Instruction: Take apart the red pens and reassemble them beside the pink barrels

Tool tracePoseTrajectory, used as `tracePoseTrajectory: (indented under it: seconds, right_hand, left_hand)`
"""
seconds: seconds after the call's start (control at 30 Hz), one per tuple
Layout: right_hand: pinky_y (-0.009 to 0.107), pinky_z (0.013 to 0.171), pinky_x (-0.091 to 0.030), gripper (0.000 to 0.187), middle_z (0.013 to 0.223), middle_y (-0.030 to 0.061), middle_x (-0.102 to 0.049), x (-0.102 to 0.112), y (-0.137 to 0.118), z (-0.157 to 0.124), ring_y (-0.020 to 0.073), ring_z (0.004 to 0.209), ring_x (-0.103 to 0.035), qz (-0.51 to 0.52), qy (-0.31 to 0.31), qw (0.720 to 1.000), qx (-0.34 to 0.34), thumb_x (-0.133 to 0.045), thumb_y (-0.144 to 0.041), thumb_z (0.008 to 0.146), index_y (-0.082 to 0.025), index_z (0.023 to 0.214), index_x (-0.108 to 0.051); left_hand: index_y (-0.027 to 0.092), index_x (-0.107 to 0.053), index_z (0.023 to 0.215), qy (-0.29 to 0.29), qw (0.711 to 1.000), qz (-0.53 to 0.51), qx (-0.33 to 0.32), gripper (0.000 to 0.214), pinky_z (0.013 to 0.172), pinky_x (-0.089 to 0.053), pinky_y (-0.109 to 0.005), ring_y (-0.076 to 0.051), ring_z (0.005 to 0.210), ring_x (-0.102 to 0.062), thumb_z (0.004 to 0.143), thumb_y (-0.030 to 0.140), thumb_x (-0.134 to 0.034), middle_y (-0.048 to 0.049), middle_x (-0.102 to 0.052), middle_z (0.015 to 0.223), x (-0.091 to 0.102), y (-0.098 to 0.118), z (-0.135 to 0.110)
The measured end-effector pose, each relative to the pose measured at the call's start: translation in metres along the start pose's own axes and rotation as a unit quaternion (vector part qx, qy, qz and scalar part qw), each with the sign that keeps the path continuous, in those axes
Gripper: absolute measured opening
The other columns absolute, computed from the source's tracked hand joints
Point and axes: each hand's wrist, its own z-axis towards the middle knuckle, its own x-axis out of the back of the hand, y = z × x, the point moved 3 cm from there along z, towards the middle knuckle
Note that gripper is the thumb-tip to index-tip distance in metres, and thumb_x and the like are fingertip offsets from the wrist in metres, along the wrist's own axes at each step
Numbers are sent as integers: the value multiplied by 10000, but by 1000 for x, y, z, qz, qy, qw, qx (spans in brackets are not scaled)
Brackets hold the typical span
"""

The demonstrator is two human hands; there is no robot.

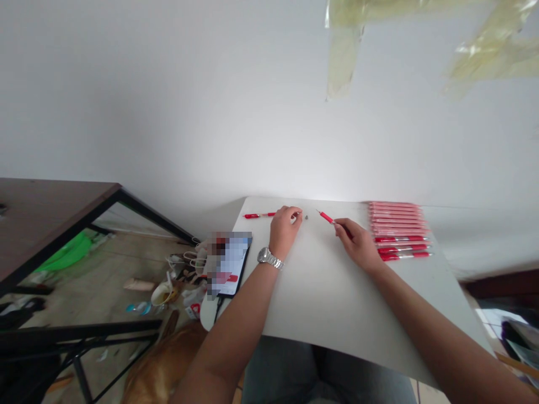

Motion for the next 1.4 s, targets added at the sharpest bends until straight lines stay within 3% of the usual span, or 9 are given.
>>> tracePoseTrajectory:
  seconds: [0.23, 0.47, 0.63, 0.77, 0.93, 1.1, 1.27, 1.4]
  right_hand:
    - [345, 768, -521, 407, 959, 92, -745, -2, 3, 0, 233, 838, -692, 3, -2, 1000, 1, -474, -530, 1051, -194, 1133, -687]
    - [354, 785, -527, 407, 955, 95, -748, -1, 1, 0, 236, 834, -691, 6, -2, 1000, -6, -486, -535, 1044, -194, 1131, -691]
    - [355, 770, -528, 415, 958, 97, -751, -1, 1, 0, 237, 831, -693, 2, 2, 1000, -1, -481, -544, 1045, -195, 1125, -689]
    - [346, 753, -521, 401, 942, 88, -743, -1, 1, 0, 230, 820, -685, 3, 3, 1000, 5, -473, -535, 1051, -201, 1113, -685]
    - [334, 743, -515, 379, 859, 58, -712, 0, 1, 0, 212, 770, -658, 12, -6, 1000, 14, -460, -512, 1062, -207, 1112, -679]
    - [335, 753, -520, 382, 875, 60, -717, -1, 0, 0, 213, 784, -662, 12, -18, 1000, 22, -448, -506, 1065, -211, 1133, -680]
    - [334, 755, -528, 385, 884, 61, -723, -2, 2, 0, 216, 791, -671, 11, -20, 1000, 21, -455, -513, 1061, -216, 1155, -682]
    - [337, 748, -531, 400, 880, 66, -726, -2, 2, 0, 220, 791, -677, 7, -19, 1000, 22, -453, -527, 1058, -213, 1147, -683]
  left_hand:
    - [212, -752, 1049, -39, 996, 77, 6, 193, 862, -554, -342, -195, 878, -669, 935, 111, -634, -70, -726, 989, -8, -4, -3]
    - [215, -744, 1038, -38, 997, 66, 0, 136, 845, -561, -356, -202, 855, -675, 912, 172, -712, -65, -725, 949, -11, -7, -2]
    - [206, -747, 1030, -11, 999, 39, 2, 143, 857, -551, -360, -200, 845, -661, 921, 164, -664, -72, -720, 928, -7, -4, -2]
    - [206, -749, 1033, 8, 995, -90, 32, 159, 868, -554, -348, -201, 915, -694, 974, 242, -606, -90, -752, 1021, -5, -1, 1]
    - [195, -758, 1119, -85, 938, -321, 96, 302, 882, -563, -331, -211, 1008, -721, 957, 436, -677, -110, -777, 1117, -13, 8, 0]
    - [200, -778, 1128, -103, 914, -380, 98, 327, 886, -542, -318, -185, 974, -691, 937, 457, -711, -95, -776, 1101, -19, 18, -5]
    - [190, -779, 1029, -80, 900, -414, 111, 281, 846, -532, -304, -161, 895, -662, 906, 441, -754, -83, -768, 1030, -22, 14, -3]
    - [195, -728, 965, -29, 870, -471, 141, 256, 822, -547, -290, -139, 837, -662, 883, 432, -779, -47, -725, 929, -22, 11, 0]
